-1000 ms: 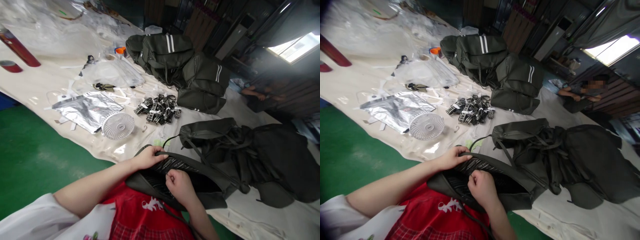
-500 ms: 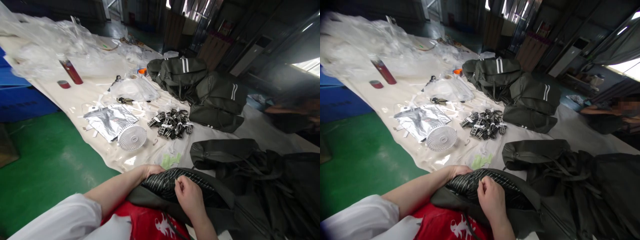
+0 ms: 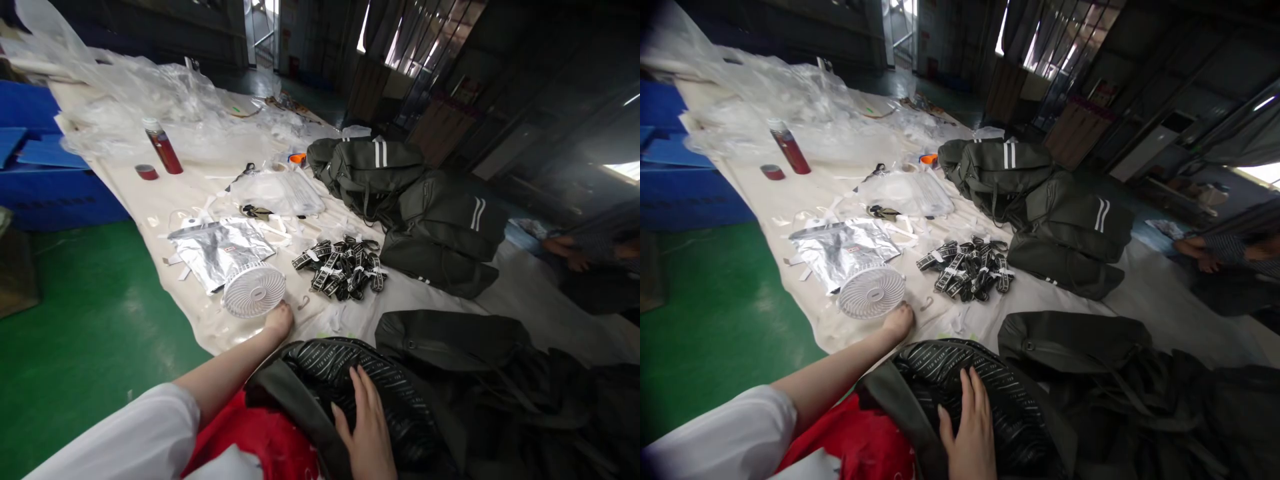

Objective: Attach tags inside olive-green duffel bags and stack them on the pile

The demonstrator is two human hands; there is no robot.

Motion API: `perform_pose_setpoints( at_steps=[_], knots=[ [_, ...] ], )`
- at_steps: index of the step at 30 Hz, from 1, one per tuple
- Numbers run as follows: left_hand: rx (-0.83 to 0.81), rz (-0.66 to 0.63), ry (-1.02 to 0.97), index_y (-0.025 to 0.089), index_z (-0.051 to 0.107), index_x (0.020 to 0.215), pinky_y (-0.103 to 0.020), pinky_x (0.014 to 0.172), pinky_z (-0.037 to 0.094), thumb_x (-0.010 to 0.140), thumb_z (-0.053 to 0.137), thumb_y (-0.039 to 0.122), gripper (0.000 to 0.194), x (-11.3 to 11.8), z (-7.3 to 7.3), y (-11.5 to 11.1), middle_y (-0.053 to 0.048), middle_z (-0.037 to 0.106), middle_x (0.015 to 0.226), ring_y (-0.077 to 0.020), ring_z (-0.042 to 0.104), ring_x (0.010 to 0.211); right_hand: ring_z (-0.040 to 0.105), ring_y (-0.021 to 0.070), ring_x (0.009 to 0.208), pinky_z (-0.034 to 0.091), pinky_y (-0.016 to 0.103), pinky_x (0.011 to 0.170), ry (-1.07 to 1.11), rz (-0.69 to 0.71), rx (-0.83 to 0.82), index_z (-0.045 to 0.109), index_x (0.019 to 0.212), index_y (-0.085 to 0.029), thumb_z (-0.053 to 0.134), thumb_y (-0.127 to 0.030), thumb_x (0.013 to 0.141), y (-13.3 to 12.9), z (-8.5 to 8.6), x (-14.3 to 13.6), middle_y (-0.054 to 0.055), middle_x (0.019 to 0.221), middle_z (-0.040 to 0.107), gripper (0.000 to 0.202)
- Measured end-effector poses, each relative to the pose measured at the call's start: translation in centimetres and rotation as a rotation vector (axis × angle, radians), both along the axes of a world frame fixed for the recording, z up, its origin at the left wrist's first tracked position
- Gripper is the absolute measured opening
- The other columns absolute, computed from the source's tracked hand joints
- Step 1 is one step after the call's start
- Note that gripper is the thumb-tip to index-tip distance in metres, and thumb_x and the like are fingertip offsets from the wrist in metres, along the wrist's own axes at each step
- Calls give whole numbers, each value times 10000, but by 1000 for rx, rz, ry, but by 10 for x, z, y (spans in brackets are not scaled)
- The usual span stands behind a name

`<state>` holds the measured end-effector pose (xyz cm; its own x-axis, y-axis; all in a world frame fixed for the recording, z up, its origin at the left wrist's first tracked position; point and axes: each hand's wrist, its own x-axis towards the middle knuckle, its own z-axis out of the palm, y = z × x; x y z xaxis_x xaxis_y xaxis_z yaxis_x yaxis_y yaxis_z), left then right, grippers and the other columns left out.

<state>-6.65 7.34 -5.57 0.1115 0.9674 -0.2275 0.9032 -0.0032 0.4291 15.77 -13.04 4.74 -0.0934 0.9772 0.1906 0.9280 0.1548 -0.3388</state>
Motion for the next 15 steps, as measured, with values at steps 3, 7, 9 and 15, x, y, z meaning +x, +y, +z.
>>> perform_pose_setpoints(
  at_steps=[3, 7, 9, 15],
  knots=[
    [-97, 43, 107, 119, 594, 1134, -404, 848, 543, 946, 564, 322, 278, 8, -14, 2, -95, 625, 1128, -206, 631, 968, 460, 310, 1320, 493, 502, 1022, 22, 0, -1, 352, 1452, -231, 514, -383, 932, -2, -3, 5, 122, 1457, 459, 565],
    [-163, 2, 176, 115, 592, 1149, -414, 881, 533, 949, 560, 292, 269, 9, -20, 4, -104, 626, 1151, -212, 629, 1010, 454, 301, 1324, 491, 501, 1027, 43, -4, -1, 350, 1448, -222, 506, -373, 940, -3, -4, 8, 126, 1456, 458, 551],
    [-170, -19, 193, 109, 582, 1166, -416, 896, 525, 948, 555, 269, 272, 5, -21, 1, -116, 614, 1182, -220, 624, 1035, 452, 302, 1327, 489, 501, 1030, 59, -12, 3, 350, 1449, -224, 510, -376, 940, -3, -5, 7, 126, 1460, 454, 556],
    [-173, -47, 240, 75, 588, 1145, -394, 889, 526, 945, 534, 208, 246, -6, -16, -19, -152, 595, 1217, -218, 637, 1016, 446, 301, 1332, 484, 496, 1037, 85, -27, -5, 366, 1443, -221, 515, -372, 937, -2, -1, 4, 124, 1465, 448, 549]
  ],
)
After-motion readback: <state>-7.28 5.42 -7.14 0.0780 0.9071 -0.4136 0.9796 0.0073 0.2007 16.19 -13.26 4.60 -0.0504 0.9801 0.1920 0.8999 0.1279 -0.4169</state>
